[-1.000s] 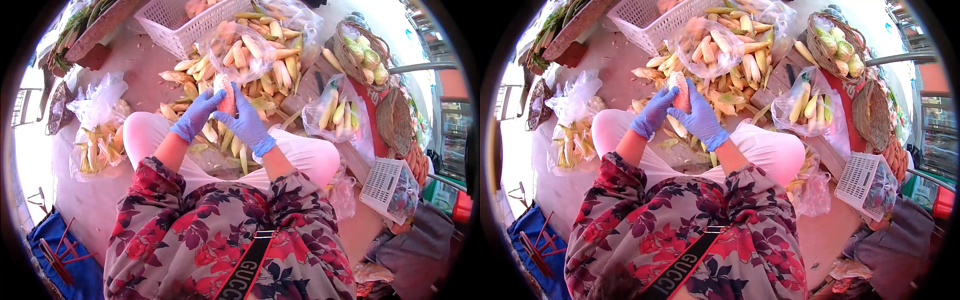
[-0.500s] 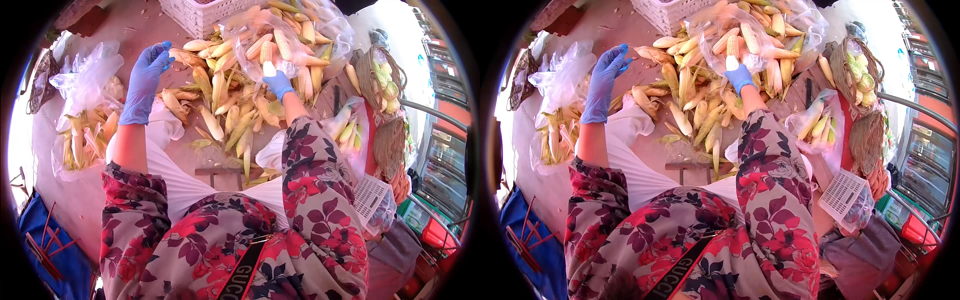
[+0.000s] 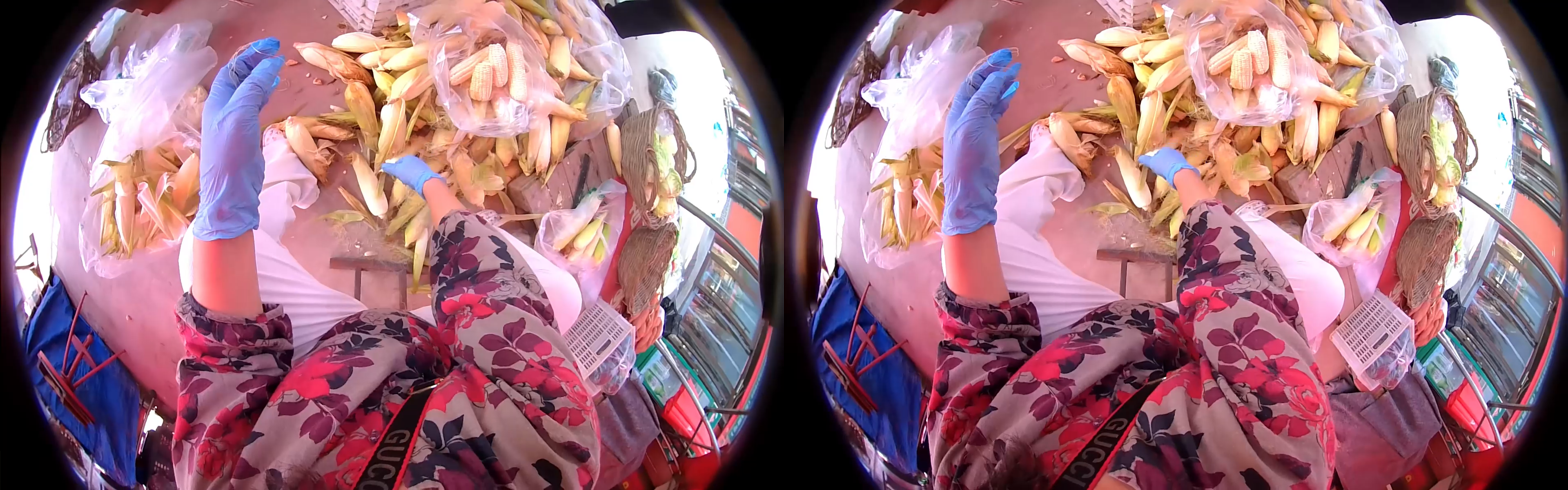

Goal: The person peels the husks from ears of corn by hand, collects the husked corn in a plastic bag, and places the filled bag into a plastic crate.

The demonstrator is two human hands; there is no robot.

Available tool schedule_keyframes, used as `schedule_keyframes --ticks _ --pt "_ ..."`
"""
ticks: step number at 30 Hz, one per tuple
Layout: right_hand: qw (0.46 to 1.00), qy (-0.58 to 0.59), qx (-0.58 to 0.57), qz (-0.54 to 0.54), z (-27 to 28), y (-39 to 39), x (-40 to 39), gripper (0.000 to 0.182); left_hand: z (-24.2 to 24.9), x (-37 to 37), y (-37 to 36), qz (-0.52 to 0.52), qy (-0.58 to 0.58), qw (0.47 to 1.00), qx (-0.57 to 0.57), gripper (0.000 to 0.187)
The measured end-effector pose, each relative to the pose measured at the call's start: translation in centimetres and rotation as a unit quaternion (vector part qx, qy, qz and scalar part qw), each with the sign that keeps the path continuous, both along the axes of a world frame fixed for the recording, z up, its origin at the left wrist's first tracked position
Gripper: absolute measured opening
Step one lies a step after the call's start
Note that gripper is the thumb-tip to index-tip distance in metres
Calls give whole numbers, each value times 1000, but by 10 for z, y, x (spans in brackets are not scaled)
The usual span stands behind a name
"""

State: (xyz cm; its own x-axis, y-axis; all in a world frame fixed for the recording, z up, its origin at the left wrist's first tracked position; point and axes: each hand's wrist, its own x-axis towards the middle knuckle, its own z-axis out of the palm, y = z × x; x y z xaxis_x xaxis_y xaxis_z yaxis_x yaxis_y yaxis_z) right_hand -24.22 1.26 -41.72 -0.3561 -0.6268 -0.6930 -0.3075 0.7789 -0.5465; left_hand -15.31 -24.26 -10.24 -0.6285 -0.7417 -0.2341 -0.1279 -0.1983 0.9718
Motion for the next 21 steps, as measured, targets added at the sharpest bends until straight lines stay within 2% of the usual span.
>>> schedule_keyframes --ticks 3,4,5,6,7,10,11,14,15,18,19,21 --pt "971 7 57 -233 -15 -32 38 62 9 -4 -2 27 39 993 104 33" --pt "931 -101 64 -345 -2 -39 43 60 19 -4 11 38 38 991 119 34" --pt "867 -206 71 -449 9 -54 44 58 22 -4 12 47 37 989 135 34" --pt "779 -304 76 -543 17 -67 45 56 19 -3 7 43 43 989 133 34" --pt "663 -393 -4 -637 0 -70 46 41 14 -2 3 38 51 989 132 34" --pt "625 -400 -110 -661 -4 -82 45 35 14 -3 -5 43 74 986 147 34" --pt "600 -386 -115 -691 -5 -82 43 28 14 -1 -6 49 79 983 155 33" --pt "675 -289 -75 -674 -31 -64 37 27 16 4 -5 43 102 978 176 24" --pt "681 -257 -63 -683 -31 -60 39 27 15 4 -2 41 99 978 179 24" --pt "706 -283 -29 -649 -4 -58 35 27 13 2 2 33 89 978 187 23" --pt "690 -323 -92 -641 -23 -62 34 24 10 1 0 33 90 977 192 23" --pt "695 -266 -117 -657 -34 -69 27 21 9 -2 -6 34 92 975 198 23"
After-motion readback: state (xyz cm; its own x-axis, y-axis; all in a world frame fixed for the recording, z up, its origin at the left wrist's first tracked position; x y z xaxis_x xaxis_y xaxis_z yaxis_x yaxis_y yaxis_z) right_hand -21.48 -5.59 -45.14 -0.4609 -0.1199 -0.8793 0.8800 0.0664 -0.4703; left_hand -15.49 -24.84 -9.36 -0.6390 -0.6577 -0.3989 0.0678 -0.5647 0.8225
